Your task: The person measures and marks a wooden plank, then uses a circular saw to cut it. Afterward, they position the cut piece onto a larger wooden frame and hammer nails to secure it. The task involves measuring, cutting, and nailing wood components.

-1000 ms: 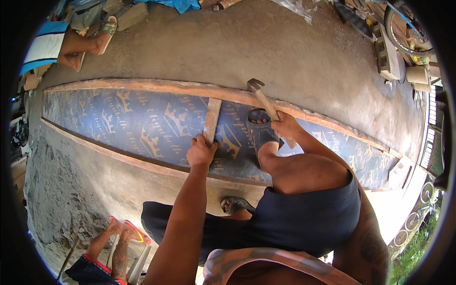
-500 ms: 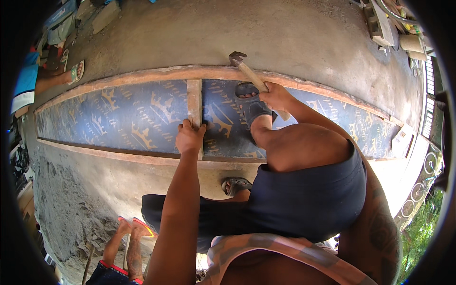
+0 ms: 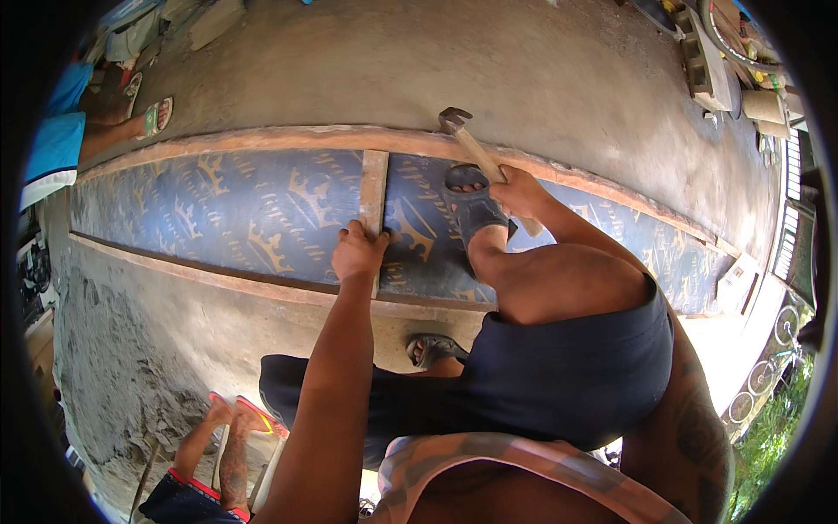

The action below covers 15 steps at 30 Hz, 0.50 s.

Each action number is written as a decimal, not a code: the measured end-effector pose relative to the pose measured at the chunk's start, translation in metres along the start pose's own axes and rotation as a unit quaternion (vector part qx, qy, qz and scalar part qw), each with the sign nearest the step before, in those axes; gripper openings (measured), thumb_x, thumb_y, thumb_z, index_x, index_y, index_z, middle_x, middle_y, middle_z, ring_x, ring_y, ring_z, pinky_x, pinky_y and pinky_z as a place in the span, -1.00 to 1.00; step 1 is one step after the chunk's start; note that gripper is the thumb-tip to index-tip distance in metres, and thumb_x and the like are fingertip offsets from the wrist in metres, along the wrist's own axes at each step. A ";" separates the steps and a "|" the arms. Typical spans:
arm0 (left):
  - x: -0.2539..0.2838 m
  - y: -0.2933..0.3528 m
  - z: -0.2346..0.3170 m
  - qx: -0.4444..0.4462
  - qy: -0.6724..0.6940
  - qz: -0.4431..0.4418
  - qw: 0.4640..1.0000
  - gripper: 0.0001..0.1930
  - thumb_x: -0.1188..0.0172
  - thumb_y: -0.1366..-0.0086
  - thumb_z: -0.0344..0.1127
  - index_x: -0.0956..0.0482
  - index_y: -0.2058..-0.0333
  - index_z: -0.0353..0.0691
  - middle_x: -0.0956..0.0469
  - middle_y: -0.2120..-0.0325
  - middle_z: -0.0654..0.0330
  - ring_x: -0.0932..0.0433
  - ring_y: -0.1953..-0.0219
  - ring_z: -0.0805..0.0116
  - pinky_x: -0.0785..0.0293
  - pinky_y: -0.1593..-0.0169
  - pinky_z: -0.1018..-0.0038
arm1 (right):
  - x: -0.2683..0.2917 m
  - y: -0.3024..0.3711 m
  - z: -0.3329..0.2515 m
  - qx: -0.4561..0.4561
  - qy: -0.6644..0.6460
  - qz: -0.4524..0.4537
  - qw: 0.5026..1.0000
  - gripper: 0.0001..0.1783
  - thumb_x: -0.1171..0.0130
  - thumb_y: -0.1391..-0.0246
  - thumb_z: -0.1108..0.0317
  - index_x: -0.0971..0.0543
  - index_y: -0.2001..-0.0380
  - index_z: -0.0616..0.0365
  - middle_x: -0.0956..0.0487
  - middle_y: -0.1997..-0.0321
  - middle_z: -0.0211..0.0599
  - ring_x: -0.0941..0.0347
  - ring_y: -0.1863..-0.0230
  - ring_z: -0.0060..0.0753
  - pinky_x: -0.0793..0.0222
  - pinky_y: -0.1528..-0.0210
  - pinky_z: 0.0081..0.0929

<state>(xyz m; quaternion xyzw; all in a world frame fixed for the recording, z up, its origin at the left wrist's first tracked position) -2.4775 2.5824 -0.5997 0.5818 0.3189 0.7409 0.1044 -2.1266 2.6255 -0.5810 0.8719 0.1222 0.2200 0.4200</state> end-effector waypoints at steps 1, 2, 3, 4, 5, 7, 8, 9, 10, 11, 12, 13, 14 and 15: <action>0.000 -0.001 0.000 0.000 0.003 -0.005 1.000 -0.43 -0.42 -0.14 0.16 -0.50 0.07 -0.14 -0.58 0.08 -0.06 -0.68 0.11 -0.19 -0.62 0.03 -0.01 | 0.001 0.000 0.000 -0.003 -0.001 0.000 1.000 -0.54 -0.22 -0.04 0.23 -0.57 0.02 0.29 -0.62 0.41 -0.15 -0.55 0.48 -0.32 -0.48 0.39 -0.32; 0.000 -0.001 0.000 -0.001 0.001 -0.004 1.000 -0.43 -0.42 -0.14 0.15 -0.50 0.07 -0.14 -0.58 0.08 -0.06 -0.68 0.12 -0.19 -0.62 0.03 -0.01 | 0.001 0.000 0.000 -0.004 0.009 0.005 1.000 -0.54 -0.23 -0.04 0.23 -0.58 0.02 0.29 -0.62 0.41 -0.13 -0.56 0.48 -0.31 -0.48 0.38 -0.31; 0.000 -0.001 0.000 -0.002 -0.001 -0.003 1.000 -0.43 -0.42 -0.14 0.15 -0.50 0.08 -0.13 -0.58 0.08 -0.06 -0.68 0.12 -0.19 -0.62 0.03 -0.01 | 0.001 0.000 0.000 -0.004 0.018 0.011 1.000 -0.53 -0.23 -0.03 0.23 -0.58 0.03 0.29 -0.63 0.41 -0.12 -0.56 0.47 -0.29 -0.48 0.37 -0.30; -0.001 -0.001 0.000 -0.003 -0.004 -0.002 1.000 -0.43 -0.43 -0.14 0.15 -0.50 0.08 -0.13 -0.58 0.09 -0.06 -0.68 0.12 -0.19 -0.62 0.03 -0.01 | 0.002 0.000 -0.001 -0.004 0.027 0.017 0.999 -0.53 -0.23 -0.02 0.22 -0.58 0.03 0.29 -0.63 0.41 -0.11 -0.57 0.47 -0.27 -0.49 0.36 -0.29; -0.002 0.000 0.000 -0.004 0.000 -0.004 1.000 -0.43 -0.43 -0.14 0.15 -0.50 0.08 -0.13 -0.57 0.09 -0.05 -0.68 0.12 -0.19 -0.62 0.04 -0.02 | 0.002 -0.001 -0.001 -0.003 0.027 0.016 0.999 -0.54 -0.24 -0.02 0.22 -0.58 0.04 0.29 -0.63 0.42 -0.10 -0.58 0.47 -0.26 -0.49 0.36 -0.28; -0.003 0.002 0.001 -0.007 0.005 -0.008 1.000 -0.43 -0.43 -0.14 0.15 -0.50 0.08 -0.12 -0.57 0.09 -0.05 -0.68 0.13 -0.19 -0.62 0.04 -0.02 | 0.002 -0.001 0.002 -0.004 0.026 0.015 1.000 -0.54 -0.24 -0.01 0.21 -0.58 0.06 0.28 -0.63 0.43 -0.07 -0.59 0.47 -0.22 -0.51 0.34 -0.26; -0.003 0.002 0.001 -0.005 0.003 -0.005 1.000 -0.43 -0.43 -0.14 0.15 -0.50 0.07 -0.12 -0.57 0.09 -0.05 -0.68 0.12 -0.18 -0.62 0.04 -0.02 | 0.002 -0.003 0.005 -0.002 0.031 0.013 0.999 -0.55 -0.24 -0.01 0.21 -0.58 0.07 0.28 -0.63 0.44 -0.07 -0.59 0.48 -0.22 -0.51 0.34 -0.26; -0.002 0.001 0.002 -0.004 0.002 -0.002 1.000 -0.43 -0.43 -0.13 0.14 -0.50 0.07 -0.12 -0.57 0.09 -0.05 -0.68 0.12 -0.18 -0.62 0.05 -0.02 | 0.002 -0.005 0.006 0.000 0.036 0.011 0.999 -0.55 -0.24 -0.01 0.21 -0.58 0.08 0.28 -0.63 0.46 -0.07 -0.59 0.49 -0.22 -0.51 0.34 -0.25; -0.001 0.001 0.004 -0.002 0.000 0.000 1.000 -0.43 -0.43 -0.13 0.14 -0.49 0.07 -0.12 -0.57 0.09 -0.05 -0.68 0.12 -0.18 -0.62 0.05 -0.02 | 0.003 -0.006 0.006 0.001 0.040 0.010 0.999 -0.56 -0.25 -0.01 0.21 -0.57 0.09 0.28 -0.63 0.47 -0.07 -0.59 0.50 -0.22 -0.51 0.34 -0.25; -0.001 0.001 0.004 -0.001 -0.001 0.000 1.000 -0.43 -0.43 -0.13 0.14 -0.50 0.07 -0.12 -0.57 0.09 -0.05 -0.68 0.12 -0.18 -0.62 0.05 -0.03 | 0.004 -0.006 0.007 0.000 0.038 0.011 0.999 -0.56 -0.25 -0.01 0.21 -0.57 0.10 0.28 -0.62 0.47 -0.07 -0.59 0.50 -0.21 -0.51 0.35 -0.25; -0.001 0.002 0.003 0.001 -0.002 0.000 1.000 -0.43 -0.43 -0.13 0.14 -0.50 0.07 -0.12 -0.57 0.09 -0.05 -0.68 0.12 -0.18 -0.62 0.05 -0.03 | 0.003 -0.005 0.005 -0.001 0.034 0.012 0.999 -0.57 -0.25 -0.01 0.21 -0.57 0.10 0.28 -0.62 0.48 -0.07 -0.59 0.50 -0.21 -0.51 0.35 -0.24; -0.002 0.002 0.002 0.003 -0.004 0.000 1.000 -0.43 -0.43 -0.13 0.14 -0.50 0.07 -0.12 -0.57 0.09 -0.05 -0.68 0.12 -0.18 -0.62 0.05 -0.03 | 0.002 -0.004 0.003 -0.002 0.031 0.013 0.999 -0.58 -0.25 -0.01 0.22 -0.57 0.11 0.28 -0.62 0.49 -0.07 -0.59 0.51 -0.21 -0.51 0.36 -0.24; -0.001 0.001 0.001 0.003 -0.004 0.002 1.000 -0.43 -0.43 -0.13 0.14 -0.50 0.07 -0.12 -0.57 0.09 -0.05 -0.68 0.12 -0.18 -0.62 0.05 -0.03 | 0.001 -0.004 0.002 -0.002 0.028 0.012 1.000 -0.58 -0.25 -0.01 0.22 -0.57 0.11 0.28 -0.62 0.49 -0.07 -0.59 0.51 -0.21 -0.51 0.36 -0.24; -0.002 0.001 0.001 0.002 -0.003 0.004 1.000 -0.43 -0.43 -0.13 0.14 -0.50 0.07 -0.12 -0.57 0.09 -0.05 -0.68 0.12 -0.18 -0.62 0.05 -0.03 | 0.002 -0.003 0.001 -0.003 0.026 0.013 1.000 -0.58 -0.25 -0.01 0.22 -0.57 0.11 0.28 -0.62 0.49 -0.07 -0.59 0.51 -0.22 -0.51 0.37 -0.24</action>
Point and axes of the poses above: each hand's wrist, its own y-axis away from the middle knuckle, its own x-axis out of the back of the hand, z = x × y, the point moved 3 cm from there along -y, towards the middle knuckle
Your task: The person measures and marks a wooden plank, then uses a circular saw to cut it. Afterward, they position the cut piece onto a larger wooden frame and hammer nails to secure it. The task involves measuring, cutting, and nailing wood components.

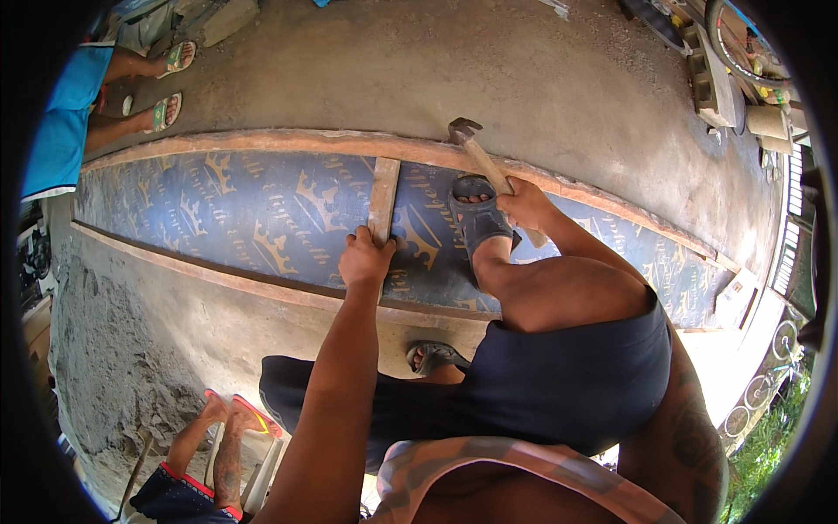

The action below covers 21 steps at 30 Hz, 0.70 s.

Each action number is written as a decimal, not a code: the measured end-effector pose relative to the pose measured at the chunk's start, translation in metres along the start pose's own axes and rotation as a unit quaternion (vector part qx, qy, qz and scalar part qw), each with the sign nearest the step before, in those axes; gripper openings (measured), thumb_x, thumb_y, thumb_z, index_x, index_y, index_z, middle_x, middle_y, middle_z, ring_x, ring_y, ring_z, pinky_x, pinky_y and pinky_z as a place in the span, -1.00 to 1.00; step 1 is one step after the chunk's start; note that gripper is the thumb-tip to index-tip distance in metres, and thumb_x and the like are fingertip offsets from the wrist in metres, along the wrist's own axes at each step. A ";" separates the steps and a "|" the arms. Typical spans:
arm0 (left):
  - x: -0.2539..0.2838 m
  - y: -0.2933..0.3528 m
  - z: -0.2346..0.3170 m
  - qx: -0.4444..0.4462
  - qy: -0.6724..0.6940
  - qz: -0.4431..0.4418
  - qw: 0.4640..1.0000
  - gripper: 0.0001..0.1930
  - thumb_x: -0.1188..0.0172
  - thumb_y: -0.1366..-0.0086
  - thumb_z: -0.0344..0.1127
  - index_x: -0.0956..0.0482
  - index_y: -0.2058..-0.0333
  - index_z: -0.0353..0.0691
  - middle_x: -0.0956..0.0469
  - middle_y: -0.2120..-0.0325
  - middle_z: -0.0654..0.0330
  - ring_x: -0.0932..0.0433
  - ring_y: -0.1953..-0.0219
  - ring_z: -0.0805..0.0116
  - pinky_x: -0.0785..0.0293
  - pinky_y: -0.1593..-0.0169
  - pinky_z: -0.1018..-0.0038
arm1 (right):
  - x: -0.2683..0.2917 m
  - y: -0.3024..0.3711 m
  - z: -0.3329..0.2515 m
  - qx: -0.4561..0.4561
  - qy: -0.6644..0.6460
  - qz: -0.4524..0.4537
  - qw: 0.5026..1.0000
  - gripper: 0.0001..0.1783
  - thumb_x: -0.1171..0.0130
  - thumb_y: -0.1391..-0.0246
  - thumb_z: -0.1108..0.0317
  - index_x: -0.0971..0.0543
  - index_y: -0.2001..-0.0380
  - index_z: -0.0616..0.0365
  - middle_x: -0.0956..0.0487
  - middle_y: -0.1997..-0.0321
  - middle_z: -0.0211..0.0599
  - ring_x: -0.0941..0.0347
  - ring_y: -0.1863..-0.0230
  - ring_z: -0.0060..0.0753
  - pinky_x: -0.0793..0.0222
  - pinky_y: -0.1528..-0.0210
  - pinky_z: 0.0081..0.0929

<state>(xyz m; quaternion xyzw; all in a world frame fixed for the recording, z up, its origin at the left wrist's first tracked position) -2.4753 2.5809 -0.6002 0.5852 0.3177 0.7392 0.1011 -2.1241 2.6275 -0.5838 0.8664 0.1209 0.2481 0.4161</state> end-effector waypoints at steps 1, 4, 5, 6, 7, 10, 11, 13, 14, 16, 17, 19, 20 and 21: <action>0.000 0.000 0.000 -0.001 0.001 0.002 1.000 -0.43 -0.43 -0.13 0.14 -0.50 0.06 -0.12 -0.57 0.09 -0.05 -0.68 0.12 -0.18 -0.62 0.05 -0.03 | 0.000 0.000 0.000 -0.001 -0.002 0.000 1.000 -0.58 -0.25 -0.01 0.22 -0.57 0.11 0.28 -0.62 0.49 -0.08 -0.59 0.51 -0.22 -0.51 0.37 -0.24; -0.001 0.000 -0.001 -0.004 0.010 0.000 1.000 -0.44 -0.43 -0.13 0.14 -0.50 0.07 -0.12 -0.58 0.08 -0.05 -0.68 0.12 -0.18 -0.62 0.05 -0.03 | 0.001 0.001 0.000 0.008 0.006 -0.001 1.000 -0.59 -0.24 -0.01 0.23 -0.58 0.11 0.28 -0.62 0.49 -0.08 -0.59 0.51 -0.23 -0.51 0.37 -0.26; -0.002 0.000 -0.001 -0.004 0.010 0.000 1.000 -0.44 -0.43 -0.13 0.13 -0.50 0.07 -0.12 -0.58 0.08 -0.05 -0.68 0.11 -0.18 -0.62 0.05 -0.03 | 0.001 0.001 -0.001 0.008 0.004 0.002 1.000 -0.59 -0.24 -0.02 0.23 -0.58 0.11 0.28 -0.62 0.49 -0.08 -0.59 0.51 -0.23 -0.51 0.37 -0.26; -0.001 -0.001 0.000 -0.003 0.010 0.001 1.000 -0.44 -0.43 -0.13 0.13 -0.50 0.07 -0.12 -0.58 0.08 -0.05 -0.68 0.11 -0.18 -0.62 0.05 -0.03 | 0.001 0.001 -0.001 0.007 0.002 0.005 1.000 -0.59 -0.24 -0.02 0.23 -0.58 0.10 0.28 -0.62 0.49 -0.09 -0.59 0.51 -0.23 -0.51 0.37 -0.26; -0.001 0.000 -0.001 -0.002 0.010 0.002 1.000 -0.45 -0.43 -0.13 0.13 -0.50 0.07 -0.12 -0.58 0.08 -0.05 -0.68 0.11 -0.18 -0.62 0.05 -0.03 | 0.001 0.001 -0.001 0.007 0.000 0.008 1.000 -0.59 -0.23 -0.02 0.23 -0.58 0.10 0.28 -0.62 0.49 -0.09 -0.59 0.51 -0.23 -0.51 0.37 -0.26; 0.001 0.001 0.001 0.000 0.006 -0.001 1.000 -0.45 -0.43 -0.14 0.12 -0.50 0.08 -0.12 -0.58 0.08 -0.06 -0.68 0.12 -0.18 -0.62 0.05 -0.02 | 0.001 0.000 0.001 0.003 0.011 -0.009 1.000 -0.62 -0.19 -0.06 0.25 -0.55 0.09 0.24 -0.62 0.42 -0.21 -0.54 0.55 -0.36 -0.48 0.48 -0.32; 0.002 0.001 0.002 0.000 0.013 -0.004 1.000 -0.45 -0.43 -0.14 0.12 -0.50 0.08 -0.13 -0.58 0.08 -0.06 -0.68 0.12 -0.18 -0.62 0.05 -0.02 | 0.002 0.000 0.000 0.015 0.014 -0.002 1.000 -0.62 -0.20 -0.06 0.25 -0.55 0.10 0.24 -0.62 0.42 -0.21 -0.54 0.54 -0.36 -0.48 0.48 -0.32; 0.002 0.005 0.000 0.000 0.022 -0.014 1.000 -0.45 -0.43 -0.15 0.13 -0.50 0.09 -0.14 -0.57 0.08 -0.07 -0.68 0.12 -0.19 -0.62 0.05 -0.02 | 0.000 0.006 0.000 0.033 0.017 0.009 0.999 -0.63 -0.20 -0.06 0.24 -0.55 0.11 0.24 -0.62 0.42 -0.22 -0.55 0.53 -0.36 -0.49 0.48 -0.33; 0.004 0.003 0.000 -0.003 0.024 0.005 1.000 -0.45 -0.43 -0.15 0.13 -0.50 0.09 -0.14 -0.57 0.08 -0.07 -0.68 0.12 -0.19 -0.62 0.05 -0.02 | 0.003 0.005 -0.003 0.036 0.022 0.006 0.999 -0.59 -0.21 -0.04 0.23 -0.56 0.08 0.26 -0.64 0.39 -0.15 -0.58 0.51 -0.30 -0.51 0.42 -0.30; 0.001 0.003 -0.007 -0.007 0.021 0.027 0.999 -0.45 -0.43 -0.15 0.14 -0.50 0.10 -0.14 -0.58 0.09 -0.07 -0.67 0.12 -0.20 -0.62 0.05 -0.02 | 0.004 0.001 -0.001 0.026 0.029 -0.006 0.999 -0.49 -0.23 0.00 0.22 -0.57 0.01 0.30 -0.68 0.34 -0.01 -0.63 0.45 -0.19 -0.56 0.30 -0.24; 0.010 0.002 -0.001 -0.002 0.025 0.024 0.999 -0.44 -0.43 -0.15 0.15 -0.50 0.09 -0.14 -0.58 0.09 -0.05 -0.67 0.12 -0.21 -0.62 0.05 -0.03 | 0.005 -0.005 -0.003 0.017 0.036 -0.006 0.999 -0.47 -0.23 -0.01 0.20 -0.57 -0.03 0.28 -0.67 0.34 -0.05 -0.62 0.46 -0.21 -0.55 0.30 -0.25; 0.006 0.005 -0.003 0.002 0.016 0.014 1.000 -0.43 -0.44 -0.14 0.15 -0.50 0.09 -0.14 -0.58 0.08 -0.05 -0.67 0.11 -0.20 -0.62 0.04 -0.02 | 0.002 0.000 0.003 0.008 0.012 -0.009 1.000 -0.48 -0.23 -0.03 0.20 -0.57 -0.04 0.27 -0.67 0.34 -0.08 -0.61 0.47 -0.23 -0.55 0.31 -0.26; 0.007 0.005 -0.003 0.005 0.013 0.015 1.000 -0.43 -0.44 -0.14 0.16 -0.50 0.09 -0.14 -0.58 0.08 -0.05 -0.67 0.11 -0.20 -0.61 0.04 -0.02 | 0.001 0.001 -0.002 0.009 0.002 -0.011 1.000 -0.48 -0.23 -0.04 0.19 -0.57 -0.04 0.26 -0.67 0.34 -0.09 -0.60 0.47 -0.25 -0.54 0.31 -0.27; 0.006 0.005 -0.002 0.002 0.014 0.014 1.000 -0.43 -0.44 -0.14 0.16 -0.50 0.09 -0.14 -0.58 0.08 -0.05 -0.66 0.10 -0.20 -0.61 0.03 -0.02 | 0.002 0.002 -0.001 0.012 0.004 -0.007 1.000 -0.48 -0.23 -0.05 0.19 -0.58 -0.05 0.26 -0.66 0.35 -0.11 -0.59 0.47 -0.26 -0.54 0.31 -0.28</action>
Point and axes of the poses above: each hand's wrist, its own y-axis away from the middle knuckle, its own x-axis out of the back of the hand, z = x × y, the point moved 3 cm from there along -y, towards the middle knuckle
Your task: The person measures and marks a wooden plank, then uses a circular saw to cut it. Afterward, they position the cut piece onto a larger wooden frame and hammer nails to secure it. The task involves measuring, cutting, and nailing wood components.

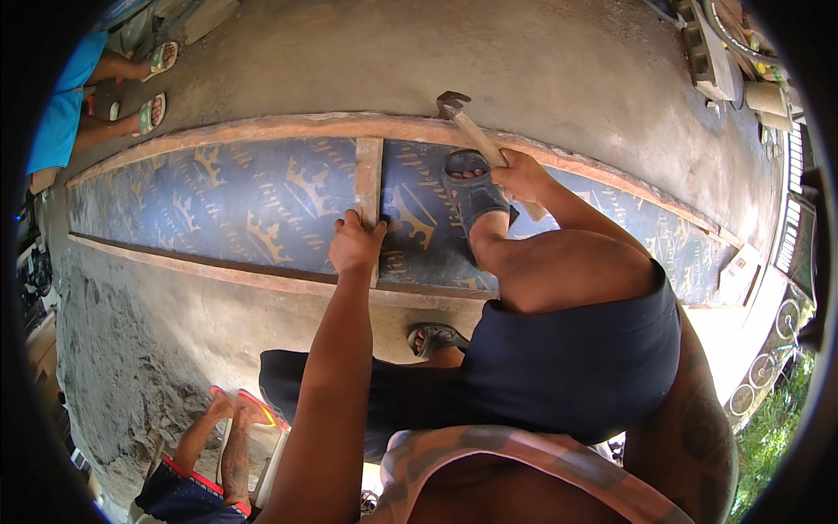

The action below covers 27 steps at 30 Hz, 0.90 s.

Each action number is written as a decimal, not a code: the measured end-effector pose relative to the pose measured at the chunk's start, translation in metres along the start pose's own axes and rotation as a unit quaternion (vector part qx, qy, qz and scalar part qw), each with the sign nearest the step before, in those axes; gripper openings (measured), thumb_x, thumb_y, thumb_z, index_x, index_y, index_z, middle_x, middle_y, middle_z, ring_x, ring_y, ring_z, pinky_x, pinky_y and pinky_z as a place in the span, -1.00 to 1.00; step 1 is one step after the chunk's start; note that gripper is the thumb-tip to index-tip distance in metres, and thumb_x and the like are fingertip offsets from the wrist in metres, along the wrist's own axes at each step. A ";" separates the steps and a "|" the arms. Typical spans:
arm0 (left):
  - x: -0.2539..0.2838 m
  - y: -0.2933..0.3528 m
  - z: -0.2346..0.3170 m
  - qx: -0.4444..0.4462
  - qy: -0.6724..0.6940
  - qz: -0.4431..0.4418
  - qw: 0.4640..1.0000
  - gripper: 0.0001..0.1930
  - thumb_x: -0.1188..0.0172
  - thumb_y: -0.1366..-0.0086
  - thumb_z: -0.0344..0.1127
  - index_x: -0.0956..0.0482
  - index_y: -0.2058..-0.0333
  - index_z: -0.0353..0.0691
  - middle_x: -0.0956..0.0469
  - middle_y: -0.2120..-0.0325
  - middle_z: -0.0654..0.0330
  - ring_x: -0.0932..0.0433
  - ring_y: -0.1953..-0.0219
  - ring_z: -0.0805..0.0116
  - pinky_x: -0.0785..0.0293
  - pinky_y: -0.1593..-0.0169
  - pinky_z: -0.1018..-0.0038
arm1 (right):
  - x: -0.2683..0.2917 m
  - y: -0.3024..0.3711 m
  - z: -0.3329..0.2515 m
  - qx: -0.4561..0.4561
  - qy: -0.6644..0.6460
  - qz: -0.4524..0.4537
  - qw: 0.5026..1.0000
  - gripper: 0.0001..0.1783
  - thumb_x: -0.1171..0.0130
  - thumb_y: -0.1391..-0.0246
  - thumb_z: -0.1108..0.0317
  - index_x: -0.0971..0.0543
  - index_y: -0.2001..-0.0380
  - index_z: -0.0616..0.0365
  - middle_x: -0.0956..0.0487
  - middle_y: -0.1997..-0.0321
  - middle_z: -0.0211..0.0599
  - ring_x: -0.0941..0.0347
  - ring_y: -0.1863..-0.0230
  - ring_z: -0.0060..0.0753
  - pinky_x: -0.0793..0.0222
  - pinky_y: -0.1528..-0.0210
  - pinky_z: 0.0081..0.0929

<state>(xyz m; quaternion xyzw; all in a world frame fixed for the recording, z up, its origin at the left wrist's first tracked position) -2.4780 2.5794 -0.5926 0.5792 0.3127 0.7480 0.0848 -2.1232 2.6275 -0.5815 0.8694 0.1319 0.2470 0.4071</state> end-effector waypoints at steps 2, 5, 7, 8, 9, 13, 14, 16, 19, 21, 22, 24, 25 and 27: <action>-0.003 0.000 0.001 -0.004 0.003 -0.001 1.000 -0.42 -0.44 -0.14 0.16 -0.50 0.08 -0.15 -0.57 0.07 -0.06 -0.66 0.09 -0.20 -0.61 0.02 -0.02 | 0.000 0.000 0.002 0.006 0.004 0.006 1.000 -0.49 -0.22 -0.06 0.20 -0.58 -0.06 0.24 -0.66 0.35 -0.14 -0.58 0.47 -0.28 -0.53 0.31 -0.29; -0.005 -0.002 -0.001 0.002 0.001 -0.007 1.000 -0.42 -0.43 -0.14 0.16 -0.50 0.07 -0.14 -0.57 0.07 -0.06 -0.66 0.08 -0.19 -0.61 0.01 -0.02 | -0.001 0.003 -0.004 -0.005 0.000 0.002 1.000 -0.49 -0.22 -0.07 0.21 -0.58 -0.07 0.22 -0.66 0.35 -0.16 -0.58 0.45 -0.30 -0.52 0.32 -0.30; -0.005 -0.003 -0.001 -0.001 -0.001 -0.005 1.000 -0.42 -0.43 -0.14 0.16 -0.50 0.07 -0.14 -0.57 0.07 -0.06 -0.66 0.08 -0.19 -0.61 0.01 -0.02 | 0.000 0.002 -0.001 -0.006 -0.003 0.004 1.000 -0.50 -0.22 -0.07 0.21 -0.58 -0.06 0.22 -0.66 0.35 -0.16 -0.58 0.45 -0.31 -0.52 0.32 -0.31; -0.005 -0.003 0.000 -0.002 -0.002 -0.004 1.000 -0.42 -0.43 -0.14 0.16 -0.50 0.07 -0.14 -0.57 0.07 -0.06 -0.66 0.08 -0.19 -0.61 0.01 -0.02 | 0.000 0.002 -0.001 -0.007 -0.004 0.006 1.000 -0.50 -0.22 -0.06 0.21 -0.58 -0.06 0.22 -0.66 0.34 -0.16 -0.58 0.44 -0.31 -0.53 0.32 -0.31; -0.005 -0.002 0.000 -0.001 -0.001 -0.006 1.000 -0.42 -0.43 -0.14 0.16 -0.50 0.06 -0.14 -0.57 0.07 -0.05 -0.66 0.08 -0.19 -0.61 0.01 -0.02 | -0.001 0.002 -0.002 -0.008 -0.003 0.005 1.000 -0.50 -0.23 -0.06 0.21 -0.58 -0.05 0.23 -0.66 0.35 -0.16 -0.58 0.45 -0.31 -0.53 0.32 -0.31; -0.003 -0.001 0.002 0.003 -0.006 -0.006 1.000 -0.42 -0.43 -0.14 0.16 -0.51 0.06 -0.14 -0.58 0.06 -0.05 -0.67 0.07 -0.19 -0.61 0.01 -0.02 | -0.001 0.003 -0.002 -0.012 -0.002 0.005 1.000 -0.51 -0.23 -0.05 0.21 -0.58 -0.03 0.24 -0.65 0.36 -0.15 -0.58 0.46 -0.30 -0.53 0.33 -0.30; -0.003 -0.001 0.003 0.004 -0.009 -0.005 1.000 -0.42 -0.43 -0.14 0.16 -0.51 0.06 -0.14 -0.57 0.06 -0.05 -0.67 0.07 -0.19 -0.61 0.00 -0.02 | -0.001 0.002 -0.001 -0.013 -0.003 0.005 1.000 -0.52 -0.23 -0.05 0.22 -0.58 -0.03 0.24 -0.65 0.37 -0.15 -0.58 0.47 -0.30 -0.53 0.34 -0.30; -0.002 0.000 0.006 0.008 -0.008 -0.009 1.000 -0.42 -0.43 -0.14 0.16 -0.51 0.06 -0.14 -0.58 0.07 -0.05 -0.67 0.07 -0.19 -0.61 0.00 -0.02 | 0.000 0.001 0.000 -0.008 -0.002 0.004 1.000 -0.52 -0.23 -0.05 0.21 -0.58 -0.02 0.24 -0.65 0.38 -0.16 -0.58 0.47 -0.30 -0.52 0.34 -0.30; -0.004 -0.003 0.005 0.013 -0.004 -0.016 1.000 -0.43 -0.43 -0.14 0.16 -0.51 0.07 -0.12 -0.57 0.07 -0.04 -0.67 0.07 -0.18 -0.61 0.00 -0.02 | 0.003 0.004 -0.005 -0.002 -0.001 0.000 1.000 -0.53 -0.23 -0.04 0.21 -0.59 0.00 0.25 -0.65 0.39 -0.13 -0.60 0.46 -0.27 -0.53 0.34 -0.26; -0.006 -0.006 0.006 0.014 -0.007 -0.022 1.000 -0.43 -0.43 -0.14 0.16 -0.51 0.06 -0.11 -0.57 0.06 -0.03 -0.67 0.07 -0.17 -0.61 0.00 -0.02 | 0.005 0.004 -0.006 0.001 0.012 0.003 1.000 -0.54 -0.23 -0.03 0.22 -0.59 0.02 0.25 -0.66 0.39 -0.08 -0.61 0.44 -0.22 -0.53 0.32 -0.22; -0.007 -0.006 0.007 0.014 -0.011 -0.026 0.999 -0.44 -0.43 -0.14 0.16 -0.51 0.06 -0.10 -0.57 0.06 -0.03 -0.67 0.07 -0.16 -0.61 0.01 -0.02 | 0.006 0.003 -0.003 0.003 0.025 0.007 1.000 -0.55 -0.24 -0.03 0.22 -0.59 0.03 0.25 -0.67 0.39 -0.05 -0.63 0.44 -0.17 -0.53 0.32 -0.20; -0.008 -0.006 0.007 0.014 -0.011 -0.031 0.999 -0.44 -0.42 -0.14 0.16 -0.50 0.05 -0.09 -0.57 0.06 -0.02 -0.68 0.07 -0.15 -0.61 0.02 -0.01 | 0.009 0.004 -0.010 0.041 0.048 0.023 0.998 -0.56 -0.25 -0.03 0.23 -0.60 0.05 0.25 -0.67 0.39 0.01 -0.64 0.41 -0.08 -0.53 0.29 -0.15; -0.007 -0.004 0.003 0.013 -0.006 -0.032 0.999 -0.44 -0.42 -0.15 0.16 -0.50 0.05 -0.08 -0.57 0.06 -0.02 -0.68 0.07 -0.15 -0.61 0.03 -0.01 | 0.006 0.011 -0.018 0.077 0.058 0.034 0.995 -0.57 -0.26 -0.02 0.23 -0.60 0.06 0.24 -0.67 0.39 0.04 -0.64 0.40 -0.03 -0.53 0.28 -0.13; -0.005 -0.007 0.001 0.016 0.002 -0.030 0.999 -0.44 -0.42 -0.15 0.16 -0.49 0.04 -0.07 -0.57 0.06 -0.02 -0.68 0.08 -0.15 -0.62 0.04 -0.01 | 0.011 0.021 -0.044 0.176 0.080 0.053 0.980 -0.59 -0.28 -0.02 0.24 -0.60 0.08 0.23 -0.66 0.39 0.08 -0.65 0.38 0.05 -0.53 0.26 -0.11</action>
Point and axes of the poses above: each hand's wrist, its own y-axis away from the middle knuckle, its own x-axis out of the back of the hand, z = x × y, the point moved 3 cm from there along -y, towards the middle knuckle
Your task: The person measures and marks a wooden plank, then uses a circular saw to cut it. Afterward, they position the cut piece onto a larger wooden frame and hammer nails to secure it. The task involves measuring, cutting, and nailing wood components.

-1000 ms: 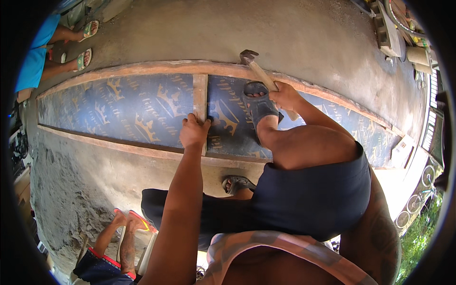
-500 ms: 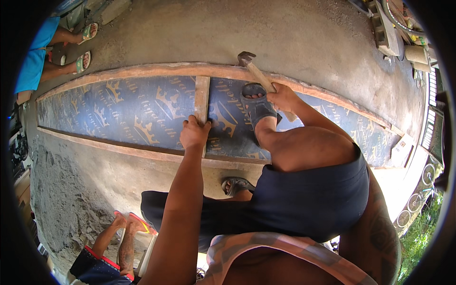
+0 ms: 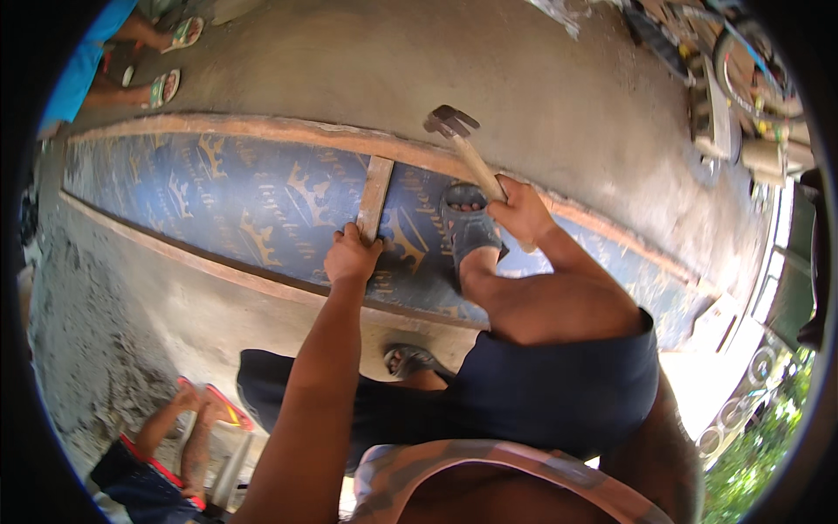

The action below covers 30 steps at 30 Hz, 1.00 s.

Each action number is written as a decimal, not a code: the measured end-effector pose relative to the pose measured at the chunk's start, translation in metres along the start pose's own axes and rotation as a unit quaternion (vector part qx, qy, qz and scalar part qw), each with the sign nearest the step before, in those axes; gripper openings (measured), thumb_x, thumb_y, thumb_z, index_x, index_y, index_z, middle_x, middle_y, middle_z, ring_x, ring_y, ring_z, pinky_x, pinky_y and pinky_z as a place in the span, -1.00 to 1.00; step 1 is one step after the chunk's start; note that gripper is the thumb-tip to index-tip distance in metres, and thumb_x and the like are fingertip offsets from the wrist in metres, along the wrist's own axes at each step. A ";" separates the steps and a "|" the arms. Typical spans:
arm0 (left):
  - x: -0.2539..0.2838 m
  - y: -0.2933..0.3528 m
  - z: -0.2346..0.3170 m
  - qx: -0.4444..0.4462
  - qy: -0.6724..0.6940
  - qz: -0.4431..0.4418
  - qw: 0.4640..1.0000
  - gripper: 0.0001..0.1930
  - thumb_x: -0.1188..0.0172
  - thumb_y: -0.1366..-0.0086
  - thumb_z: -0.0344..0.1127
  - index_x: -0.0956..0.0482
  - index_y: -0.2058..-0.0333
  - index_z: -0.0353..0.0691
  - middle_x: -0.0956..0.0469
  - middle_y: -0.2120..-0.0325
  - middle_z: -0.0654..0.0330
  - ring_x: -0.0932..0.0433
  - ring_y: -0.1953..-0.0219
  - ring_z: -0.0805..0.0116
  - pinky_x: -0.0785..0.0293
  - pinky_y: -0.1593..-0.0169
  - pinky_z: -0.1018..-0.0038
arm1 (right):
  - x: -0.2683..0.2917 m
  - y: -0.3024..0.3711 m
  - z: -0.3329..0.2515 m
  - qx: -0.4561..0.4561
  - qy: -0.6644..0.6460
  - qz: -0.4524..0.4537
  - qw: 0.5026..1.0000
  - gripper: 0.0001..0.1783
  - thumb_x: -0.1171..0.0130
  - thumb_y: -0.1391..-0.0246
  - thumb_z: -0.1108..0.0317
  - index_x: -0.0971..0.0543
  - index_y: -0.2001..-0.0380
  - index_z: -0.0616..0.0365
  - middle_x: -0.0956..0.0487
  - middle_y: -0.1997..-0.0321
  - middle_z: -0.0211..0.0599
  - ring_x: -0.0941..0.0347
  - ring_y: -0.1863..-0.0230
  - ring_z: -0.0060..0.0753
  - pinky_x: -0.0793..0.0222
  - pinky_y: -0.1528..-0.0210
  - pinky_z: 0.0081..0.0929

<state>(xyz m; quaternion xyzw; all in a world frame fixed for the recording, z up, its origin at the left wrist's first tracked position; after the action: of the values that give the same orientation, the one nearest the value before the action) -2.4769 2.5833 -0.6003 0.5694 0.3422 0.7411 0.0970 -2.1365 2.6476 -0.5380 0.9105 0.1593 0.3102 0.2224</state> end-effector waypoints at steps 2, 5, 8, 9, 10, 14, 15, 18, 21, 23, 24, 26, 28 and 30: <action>-0.001 -0.001 0.001 -0.004 -0.002 -0.007 1.000 -0.43 -0.41 -0.15 0.16 -0.48 0.03 -0.06 -0.57 0.06 -0.02 -0.68 0.09 -0.15 -0.63 0.05 0.00 | 0.016 0.003 -0.032 0.111 0.013 0.025 0.993 -0.60 -0.31 -0.02 0.24 -0.60 0.08 0.22 -0.65 0.40 0.09 -0.65 0.38 0.11 -0.54 0.26 -0.10; -0.001 0.001 0.000 0.008 -0.010 -0.010 1.000 -0.42 -0.39 -0.18 0.17 -0.48 -0.02 -0.06 -0.54 0.01 -0.02 -0.69 0.10 -0.13 -0.64 0.03 0.03 | 0.024 -0.006 -0.067 0.200 -0.015 0.036 0.979 -0.66 -0.32 -0.05 0.30 -0.59 0.11 0.21 -0.64 0.43 -0.02 -0.64 0.38 -0.14 -0.52 0.28 -0.27; 0.002 0.002 0.000 0.016 -0.010 -0.019 1.000 -0.41 -0.38 -0.20 0.17 -0.48 -0.04 -0.07 -0.53 -0.02 -0.02 -0.69 0.08 -0.11 -0.64 0.02 0.05 | 0.003 -0.007 -0.075 0.177 0.024 0.021 0.984 -0.63 -0.29 -0.07 0.26 -0.57 0.09 0.23 -0.66 0.39 0.06 -0.66 0.32 0.04 -0.54 0.23 -0.14; 0.004 0.003 0.001 0.018 -0.009 -0.024 1.000 -0.41 -0.37 -0.21 0.17 -0.48 -0.05 -0.08 -0.52 -0.03 -0.02 -0.69 0.08 -0.10 -0.64 0.01 0.05 | -0.006 -0.008 -0.072 0.153 0.045 0.013 0.987 -0.60 -0.29 -0.07 0.22 -0.56 0.08 0.24 -0.66 0.37 0.12 -0.67 0.29 0.20 -0.56 0.20 -0.04; 0.003 0.002 0.004 0.015 -0.009 -0.023 1.000 -0.40 -0.37 -0.21 0.17 -0.48 -0.05 -0.08 -0.52 -0.03 -0.02 -0.69 0.07 -0.10 -0.64 0.01 0.05 | -0.012 -0.015 -0.057 0.122 0.118 -0.028 0.985 -0.58 -0.28 -0.08 0.18 -0.56 0.07 0.24 -0.67 0.34 0.15 -0.67 0.25 0.22 -0.55 0.16 -0.01; -0.005 0.000 0.007 0.022 -0.005 -0.026 0.999 -0.41 -0.37 -0.22 0.17 -0.48 -0.04 -0.10 -0.52 -0.03 -0.01 -0.69 0.06 -0.08 -0.64 0.01 0.05 | -0.034 -0.036 -0.019 0.059 0.242 -0.139 0.959 -0.47 -0.23 -0.10 0.02 -0.55 0.01 0.22 -0.68 0.24 0.24 -0.62 0.10 0.31 -0.51 0.01 0.10; -0.006 -0.002 0.006 0.031 -0.001 -0.027 0.999 -0.41 -0.37 -0.22 0.17 -0.48 -0.04 -0.10 -0.52 -0.03 -0.01 -0.69 0.05 -0.08 -0.64 0.01 0.05 | -0.036 -0.036 -0.026 0.079 0.241 -0.147 0.956 -0.48 -0.22 -0.10 0.02 -0.55 0.02 0.21 -0.68 0.24 0.23 -0.63 0.11 0.31 -0.51 0.03 0.10; -0.003 0.001 0.004 0.027 0.008 -0.027 0.999 -0.43 -0.36 -0.24 0.14 -0.48 -0.03 -0.12 -0.52 -0.03 -0.02 -0.69 0.05 -0.08 -0.64 0.02 0.06 | -0.032 -0.022 -0.052 0.173 0.175 -0.088 0.965 -0.55 -0.30 -0.08 0.09 -0.59 0.07 0.18 -0.69 0.26 0.16 -0.66 0.15 0.21 -0.56 0.07 -0.05; -0.001 0.002 0.003 0.020 0.013 -0.020 1.000 -0.44 -0.35 -0.27 0.14 -0.47 -0.02 -0.14 -0.52 -0.04 -0.01 -0.69 0.05 -0.06 -0.65 0.02 0.08 | -0.017 -0.011 -0.076 0.142 0.055 -0.039 0.988 -0.60 -0.40 -0.01 0.22 -0.63 0.10 0.17 -0.71 0.26 0.09 -0.69 0.20 0.11 -0.61 0.11 -0.26; 0.000 0.001 0.010 0.009 0.008 -0.022 1.000 -0.43 -0.34 -0.28 0.16 -0.47 -0.02 -0.17 -0.52 -0.03 -0.01 -0.70 0.05 -0.05 -0.65 0.03 0.08 | -0.020 -0.018 -0.051 0.182 0.018 0.005 0.983 -0.58 -0.37 -0.02 0.18 -0.63 0.09 0.19 -0.71 0.25 0.11 -0.69 0.20 0.16 -0.61 0.10 -0.19; 0.001 -0.001 0.011 0.005 0.002 -0.022 1.000 -0.42 -0.34 -0.28 0.17 -0.47 -0.02 -0.18 -0.53 -0.03 -0.01 -0.70 0.06 -0.04 -0.65 0.03 0.09 | -0.023 -0.024 -0.037 0.201 -0.003 0.027 0.979 -0.57 -0.36 -0.03 0.17 -0.62 0.08 0.21 -0.71 0.25 0.13 -0.68 0.20 0.19 -0.61 0.09 -0.16; -0.005 -0.003 0.007 0.003 0.002 -0.011 1.000 -0.41 -0.34 -0.28 0.18 -0.47 -0.02 -0.19 -0.53 -0.02 -0.01 -0.70 0.06 -0.04 -0.65 0.03 0.10 | -0.033 -0.038 -0.016 0.105 0.204 -0.026 0.973 -0.54 -0.34 -0.04 0.14 -0.62 0.08 0.24 -0.71 0.26 0.15 -0.67 0.17 0.24 -0.60 0.07 -0.10; -0.006 -0.003 0.004 0.005 0.003 -0.012 1.000 -0.40 -0.34 -0.28 0.19 -0.47 -0.02 -0.20 -0.54 -0.01 -0.01 -0.70 0.06 -0.03 -0.65 0.04 0.10 | -0.034 -0.046 -0.025 0.040 0.281 -0.070 0.956 -0.52 -0.32 -0.06 0.11 -0.61 0.08 0.26 -0.70 0.25 0.17 -0.66 0.15 0.28 -0.58 0.06 -0.04; -0.005 -0.003 0.001 0.013 0.004 -0.024 1.000 -0.39 -0.34 -0.28 0.19 -0.47 -0.03 -0.21 -0.54 -0.01 -0.01 -0.70 0.06 -0.03 -0.66 0.03 0.10 | -0.035 -0.052 -0.040 0.012 0.232 -0.107 0.967 -0.51 -0.28 -0.07 0.08 -0.61 0.07 0.25 -0.70 0.24 0.20 -0.64 0.14 0.32 -0.55 0.05 0.03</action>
<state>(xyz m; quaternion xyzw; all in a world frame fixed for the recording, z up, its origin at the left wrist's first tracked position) -2.4753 2.5829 -0.6062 0.5595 0.3654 0.7364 0.1058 -2.1964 2.6892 -0.5530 0.7937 0.3067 0.4855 0.2005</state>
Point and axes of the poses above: each hand's wrist, its own y-axis away from the middle knuckle, its own x-axis out of the back of the hand, z = x × y, the point moved 3 cm from there along -y, towards the middle knuckle
